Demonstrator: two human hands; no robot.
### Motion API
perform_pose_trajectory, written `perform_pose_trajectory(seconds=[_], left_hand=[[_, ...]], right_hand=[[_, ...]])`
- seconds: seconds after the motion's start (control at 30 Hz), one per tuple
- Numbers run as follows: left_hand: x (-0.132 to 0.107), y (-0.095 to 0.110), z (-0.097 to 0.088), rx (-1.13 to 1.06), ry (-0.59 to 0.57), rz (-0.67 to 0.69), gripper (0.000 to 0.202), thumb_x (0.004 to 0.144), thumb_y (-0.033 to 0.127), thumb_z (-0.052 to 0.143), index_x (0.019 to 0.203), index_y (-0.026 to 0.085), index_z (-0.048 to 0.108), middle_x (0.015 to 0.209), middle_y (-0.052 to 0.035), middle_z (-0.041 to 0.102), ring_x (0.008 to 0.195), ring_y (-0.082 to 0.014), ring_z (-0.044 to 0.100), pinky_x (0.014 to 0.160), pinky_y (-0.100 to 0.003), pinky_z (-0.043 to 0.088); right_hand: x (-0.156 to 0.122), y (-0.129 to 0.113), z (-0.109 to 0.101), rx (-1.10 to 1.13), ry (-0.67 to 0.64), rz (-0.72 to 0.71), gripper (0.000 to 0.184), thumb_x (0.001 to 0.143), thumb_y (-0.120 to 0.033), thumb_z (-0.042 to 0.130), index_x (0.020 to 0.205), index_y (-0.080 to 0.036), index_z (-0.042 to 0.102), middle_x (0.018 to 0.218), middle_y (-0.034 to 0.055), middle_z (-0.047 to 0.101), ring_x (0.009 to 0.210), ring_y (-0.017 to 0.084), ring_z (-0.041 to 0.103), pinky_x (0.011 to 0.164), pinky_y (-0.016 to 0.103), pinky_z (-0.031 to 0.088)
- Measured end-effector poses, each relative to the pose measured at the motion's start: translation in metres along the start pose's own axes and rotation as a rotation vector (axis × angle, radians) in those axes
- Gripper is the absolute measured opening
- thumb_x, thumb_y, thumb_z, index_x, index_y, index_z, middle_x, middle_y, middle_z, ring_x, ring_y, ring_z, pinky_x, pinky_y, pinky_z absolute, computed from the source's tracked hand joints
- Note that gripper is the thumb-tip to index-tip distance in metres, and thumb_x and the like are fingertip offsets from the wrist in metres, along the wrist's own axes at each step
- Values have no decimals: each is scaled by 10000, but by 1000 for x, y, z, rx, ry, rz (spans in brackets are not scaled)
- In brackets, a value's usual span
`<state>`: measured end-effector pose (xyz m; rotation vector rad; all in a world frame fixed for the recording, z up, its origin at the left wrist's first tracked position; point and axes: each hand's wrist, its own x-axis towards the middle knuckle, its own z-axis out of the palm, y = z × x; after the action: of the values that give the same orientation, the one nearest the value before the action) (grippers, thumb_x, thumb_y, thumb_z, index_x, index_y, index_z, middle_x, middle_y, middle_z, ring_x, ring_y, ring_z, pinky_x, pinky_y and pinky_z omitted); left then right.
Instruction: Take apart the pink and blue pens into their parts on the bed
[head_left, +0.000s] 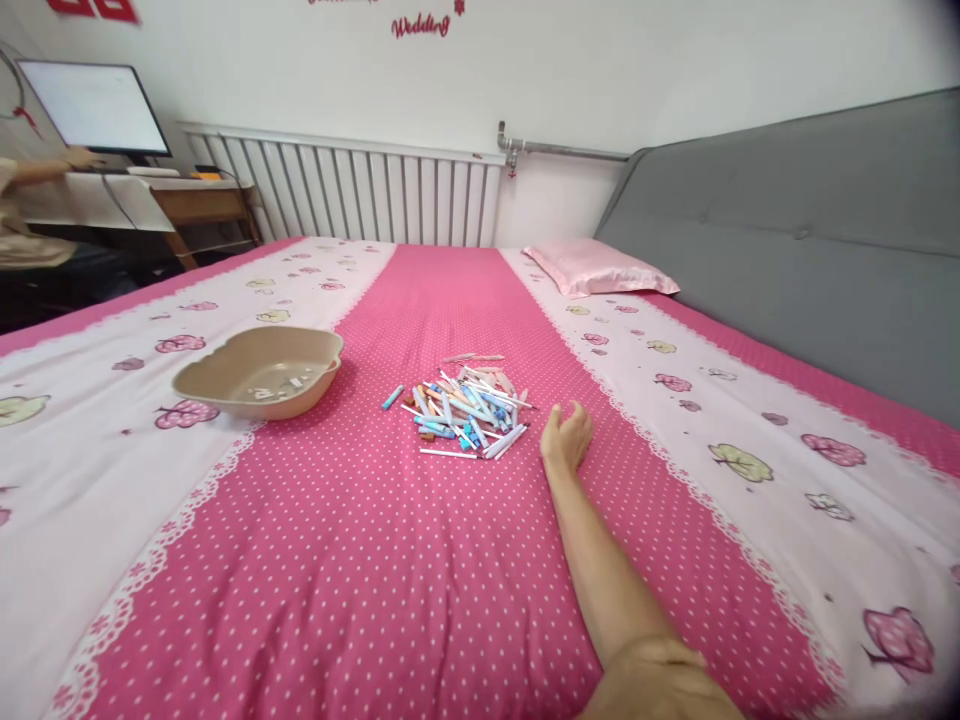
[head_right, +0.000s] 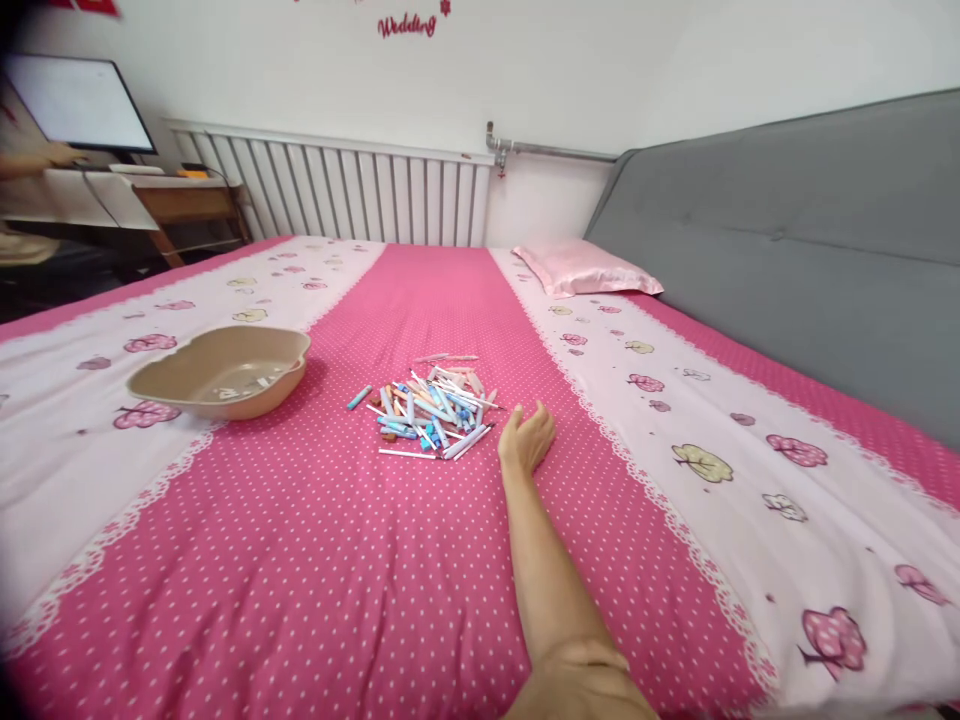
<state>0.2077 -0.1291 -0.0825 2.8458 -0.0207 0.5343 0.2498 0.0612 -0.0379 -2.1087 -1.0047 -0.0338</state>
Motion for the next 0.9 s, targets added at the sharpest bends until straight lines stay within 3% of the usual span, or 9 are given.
perform_pose_trajectory(seconds=[0.07, 0.13, 0.23, 0.3, 0.4, 0.47, 0.57, 0.7, 0.9], left_hand=[[-7, 16, 7, 36, 37, -56, 369, 921, 333, 280, 978, 329, 645, 1116, 123, 630, 1063, -33, 559, 973, -135, 382], [-17, 35, 8, 110, 174, -124, 392, 941, 302, 241, 1040, 279, 620, 1123, 95, 631, 1089, -25, 538, 1027, -164, 328], [-47, 58, -16, 316, 429, -143, 310, 914, 329, 365, 1165, 303, 545, 1225, 72, 573, 1217, -88, 437, 1082, -282, 271], [-76, 62, -53, 430, 438, -219, 375, 866, 348, 448, 1215, 231, 518, 1272, -11, 543, 1252, -146, 402, 1081, -319, 277], [-130, 49, -128, 502, 293, -736, 509, 854, 416, 414, 1318, 208, 421, 1393, -95, 395, 1299, -246, 326, 1058, -433, 299], [-168, 34, -173, 600, 289, -1071, 543, 876, 436, 336, 1333, 150, 402, 1421, -142, 333, 1315, -275, 288, 1061, -462, 272], [-221, 13, -212, 688, 188, -1393, 653, 860, 513, 287, 1350, 90, 367, 1422, -169, 320, 1332, -318, 224, 1063, -479, 227], [-265, 10, -210, 695, 14, -1512, 649, 861, 497, 252, 1330, 74, 398, 1375, -187, 391, 1296, -321, 309, 1054, -459, 218], [-267, 27, -197, 761, 110, -1464, 598, 890, 443, 189, 1271, 83, 476, 1316, -152, 480, 1248, -270, 394, 1061, -373, 218]], right_hand=[[-6, 6, -3, -18, -22, 19, 515, 888, -316, 238, 1253, -5, 426, 1239, 222, 496, 1148, 274, 438, 950, 339, 288], [-14, 9, -6, -42, -45, 18, 515, 888, -307, 234, 1255, -3, 428, 1258, 221, 484, 1159, 273, 432, 959, 336, 282], [-29, 11, -15, -92, -98, -10, 524, 883, -309, 269, 1277, 5, 412, 1317, 219, 436, 1211, 277, 385, 999, 341, 238], [-40, 13, -23, -128, -145, -39, 546, 873, -331, 308, 1295, 4, 400, 1357, 214, 397, 1252, 282, 340, 1022, 350, 206], [-59, 17, -38, -177, -212, -59, 599, 865, -380, 332, 1332, -6, 362, 1406, 218, 329, 1299, 294, 271, 1043, 386, 168], [-70, 21, -48, -205, -249, -64, 629, 864, -408, 332, 1347, -5, 339, 1419, 232, 295, 1316, 301, 239, 1050, 414, 141], [-84, 25, -64, -233, -288, -83, 654, 863, -444, 329, 1356, -12, 331, 1428, 233, 277, 1329, 301, 215, 1058, 423, 106], [-96, 30, -78, -256, -292, -111, 658, 860, -468, 337, 1352, -31, 351, 1419, 216, 309, 1319, 309, 241, 1061, 408, 92], [-104, 34, -88, -261, -224, -163, 538, 878, -378, 334, 1280, -38, 449, 1340, 201, 433, 1257, 293, 338, 1037, 381, 140]])
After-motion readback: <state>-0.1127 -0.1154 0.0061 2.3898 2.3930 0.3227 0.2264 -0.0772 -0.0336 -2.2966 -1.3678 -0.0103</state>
